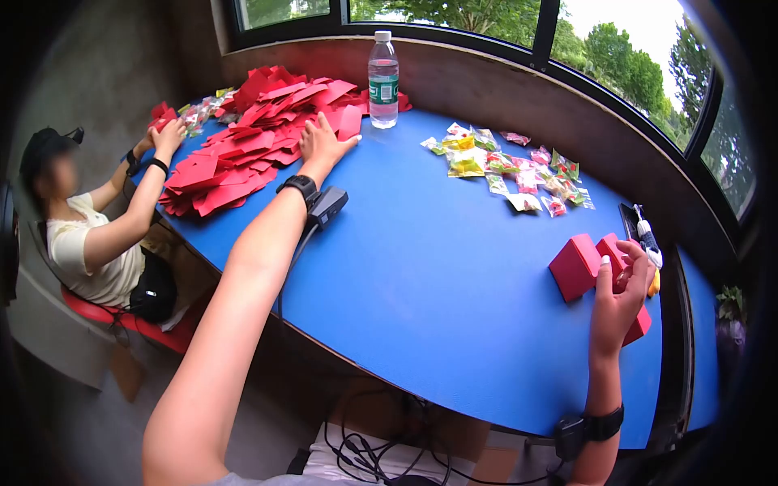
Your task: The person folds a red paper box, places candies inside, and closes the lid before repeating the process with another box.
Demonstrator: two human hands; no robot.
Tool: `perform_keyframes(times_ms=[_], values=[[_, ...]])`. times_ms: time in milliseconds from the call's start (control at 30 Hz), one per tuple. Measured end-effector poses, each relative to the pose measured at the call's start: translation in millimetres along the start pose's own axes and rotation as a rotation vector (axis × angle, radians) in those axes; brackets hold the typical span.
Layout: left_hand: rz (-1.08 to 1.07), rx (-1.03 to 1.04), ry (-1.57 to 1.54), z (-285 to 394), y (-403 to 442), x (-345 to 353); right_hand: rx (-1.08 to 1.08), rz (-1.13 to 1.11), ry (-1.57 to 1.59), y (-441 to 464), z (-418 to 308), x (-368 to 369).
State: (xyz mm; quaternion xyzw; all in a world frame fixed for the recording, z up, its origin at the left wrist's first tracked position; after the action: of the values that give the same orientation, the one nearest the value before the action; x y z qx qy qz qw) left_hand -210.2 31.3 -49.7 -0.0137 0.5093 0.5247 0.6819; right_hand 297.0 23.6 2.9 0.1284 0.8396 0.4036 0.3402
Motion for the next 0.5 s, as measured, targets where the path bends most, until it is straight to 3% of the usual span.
perform_keyframes(times_ms=[167, 500], values=[[-0.018, -0.14, 0.08, 3.6, 14.1, 19.2, -0.042, 0.045, 0.003, 0.2, -1.6, -2.3], [-0.016, -0.216, 0.186, 14.6, 21.2, 21.6, -0.051, 0.013, 0.013, -2.0, -3.0, 2.3]])
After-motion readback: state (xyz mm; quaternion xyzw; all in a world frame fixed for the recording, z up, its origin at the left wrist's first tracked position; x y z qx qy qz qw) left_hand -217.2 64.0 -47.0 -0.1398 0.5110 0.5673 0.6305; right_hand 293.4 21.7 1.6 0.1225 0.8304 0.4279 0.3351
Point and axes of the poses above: each hand's wrist, its own y-axis towards the middle knuckle, its own x-axis out of the palm, z = x × y, the point moved 1 cm from there along y, towards the middle knuckle, and after that the axes turned 8 degrees about -y, right-handed, at the moved point
